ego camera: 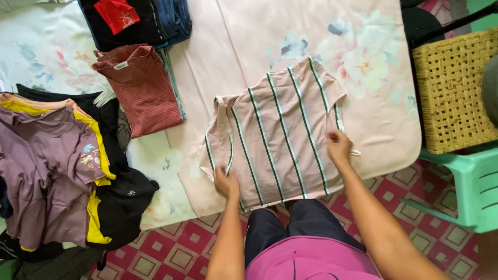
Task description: The person folds several shirts on a bed. They pick up a red striped shirt, smooth it, and fold it into a neat rectangle. They repeat the process with a light-colored striped shirt and a purple shirt, placing each folded item on the bed.
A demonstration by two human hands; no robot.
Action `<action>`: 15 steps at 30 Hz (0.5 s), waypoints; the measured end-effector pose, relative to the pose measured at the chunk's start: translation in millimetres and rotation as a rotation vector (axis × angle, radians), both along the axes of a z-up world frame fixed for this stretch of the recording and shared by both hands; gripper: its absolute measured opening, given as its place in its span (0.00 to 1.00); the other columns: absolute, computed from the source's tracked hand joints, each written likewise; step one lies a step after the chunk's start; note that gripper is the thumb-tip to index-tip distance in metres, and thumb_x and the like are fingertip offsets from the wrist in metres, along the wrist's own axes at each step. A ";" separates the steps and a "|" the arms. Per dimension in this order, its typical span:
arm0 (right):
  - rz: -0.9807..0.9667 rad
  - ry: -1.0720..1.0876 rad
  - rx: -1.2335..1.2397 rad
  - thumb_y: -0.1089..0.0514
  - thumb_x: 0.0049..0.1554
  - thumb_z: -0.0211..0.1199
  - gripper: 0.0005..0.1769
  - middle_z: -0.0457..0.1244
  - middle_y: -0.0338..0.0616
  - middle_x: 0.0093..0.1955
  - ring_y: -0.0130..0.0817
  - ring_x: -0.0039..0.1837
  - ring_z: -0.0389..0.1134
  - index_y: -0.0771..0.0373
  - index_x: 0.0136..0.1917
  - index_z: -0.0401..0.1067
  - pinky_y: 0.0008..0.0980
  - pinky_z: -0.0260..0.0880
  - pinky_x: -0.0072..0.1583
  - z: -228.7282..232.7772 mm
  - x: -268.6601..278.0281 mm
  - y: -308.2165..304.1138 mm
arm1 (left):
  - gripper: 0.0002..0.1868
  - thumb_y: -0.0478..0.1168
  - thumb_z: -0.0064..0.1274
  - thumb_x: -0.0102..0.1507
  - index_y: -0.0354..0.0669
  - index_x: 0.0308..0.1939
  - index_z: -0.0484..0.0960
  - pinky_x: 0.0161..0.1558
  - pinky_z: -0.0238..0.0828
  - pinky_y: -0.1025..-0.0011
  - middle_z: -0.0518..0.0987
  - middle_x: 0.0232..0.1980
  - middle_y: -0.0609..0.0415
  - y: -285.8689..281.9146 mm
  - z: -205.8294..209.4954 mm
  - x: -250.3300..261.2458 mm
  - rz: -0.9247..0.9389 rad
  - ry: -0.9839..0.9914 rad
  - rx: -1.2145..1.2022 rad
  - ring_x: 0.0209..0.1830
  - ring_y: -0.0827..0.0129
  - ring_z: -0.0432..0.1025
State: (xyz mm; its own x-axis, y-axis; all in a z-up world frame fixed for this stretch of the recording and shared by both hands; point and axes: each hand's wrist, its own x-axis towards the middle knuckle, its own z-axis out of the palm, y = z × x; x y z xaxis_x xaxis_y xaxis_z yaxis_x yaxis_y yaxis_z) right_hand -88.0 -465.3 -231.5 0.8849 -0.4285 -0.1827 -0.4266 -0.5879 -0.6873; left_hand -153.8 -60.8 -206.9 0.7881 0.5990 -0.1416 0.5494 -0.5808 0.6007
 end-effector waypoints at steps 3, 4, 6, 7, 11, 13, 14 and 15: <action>0.287 0.049 0.420 0.66 0.53 0.64 0.10 0.73 0.43 0.47 0.30 0.50 0.75 0.65 0.50 0.78 0.28 0.74 0.53 8.7 70.1 81.3 | 0.05 0.33 0.50 0.63 0.37 0.42 0.77 0.51 0.68 0.54 0.77 0.46 0.42 -9.5 -11.3 95.6 -0.030 -0.146 0.010 0.49 0.46 0.72; 0.294 0.053 0.423 0.66 0.53 0.64 0.10 0.73 0.43 0.47 0.30 0.50 0.75 0.65 0.50 0.78 0.28 0.74 0.53 18.6 86.4 105.6 | 0.05 0.33 0.50 0.63 0.37 0.42 0.77 0.51 0.68 0.54 0.77 0.46 0.42 -6.4 -20.6 119.6 -0.023 -0.142 0.013 0.49 0.46 0.72; 0.413 0.170 0.548 0.65 0.56 0.61 0.10 0.72 0.40 0.47 0.27 0.49 0.76 0.65 0.52 0.77 0.27 0.76 0.53 38.5 120.7 154.3 | 0.13 0.30 0.45 0.61 0.41 0.46 0.81 0.55 0.69 0.55 0.81 0.49 0.45 0.3 -39.9 170.1 0.067 -0.261 0.001 0.53 0.48 0.74; 0.420 0.172 0.549 0.65 0.56 0.61 0.10 0.72 0.40 0.47 0.27 0.49 0.76 0.65 0.52 0.77 0.27 0.76 0.53 39.8 132.1 172.6 | 0.13 0.30 0.45 0.61 0.41 0.46 0.81 0.55 0.69 0.55 0.81 0.49 0.45 7.8 -57.2 185.1 0.074 -0.260 0.003 0.53 0.48 0.74; 0.463 0.202 0.556 0.62 0.58 0.62 0.10 0.73 0.41 0.45 0.26 0.47 0.75 0.63 0.53 0.79 0.26 0.75 0.51 35.8 174.4 242.9 | 0.18 0.35 0.51 0.63 0.44 0.57 0.80 0.57 0.70 0.59 0.81 0.56 0.44 35.1 -92.4 239.0 0.073 -0.153 -0.154 0.56 0.51 0.75; 0.442 0.218 0.570 0.60 0.58 0.63 0.11 0.73 0.41 0.44 0.26 0.47 0.75 0.63 0.53 0.79 0.26 0.75 0.51 23.2 185.3 270.9 | 0.21 0.40 0.57 0.64 0.45 0.61 0.78 0.56 0.70 0.60 0.80 0.57 0.43 44.2 -82.6 251.4 0.013 -0.093 -0.294 0.57 0.52 0.75; 0.429 0.159 0.555 0.59 0.58 0.65 0.11 0.73 0.40 0.45 0.25 0.47 0.74 0.63 0.54 0.78 0.25 0.74 0.51 14.0 191.3 282.0 | 0.23 0.41 0.59 0.60 0.48 0.60 0.79 0.54 0.71 0.62 0.81 0.53 0.45 47.2 -72.3 256.9 -0.110 0.028 -0.374 0.53 0.55 0.76; 0.415 0.100 0.541 0.58 0.57 0.67 0.12 0.72 0.39 0.46 0.23 0.47 0.74 0.64 0.54 0.77 0.24 0.74 0.51 5.3 196.6 292.7 | 0.26 0.41 0.61 0.56 0.51 0.60 0.79 0.51 0.73 0.64 0.83 0.50 0.47 49.9 -61.5 261.8 -0.234 0.149 -0.452 0.49 0.59 0.78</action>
State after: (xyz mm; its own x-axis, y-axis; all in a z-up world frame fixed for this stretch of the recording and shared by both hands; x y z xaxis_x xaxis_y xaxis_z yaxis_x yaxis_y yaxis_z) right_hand 108.7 -172.5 -226.2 0.9239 0.1163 -0.3646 -0.3169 -0.3018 -0.8992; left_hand 108.0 -10.9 -268.4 0.8450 0.2630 -0.4656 0.5347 -0.3988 0.7450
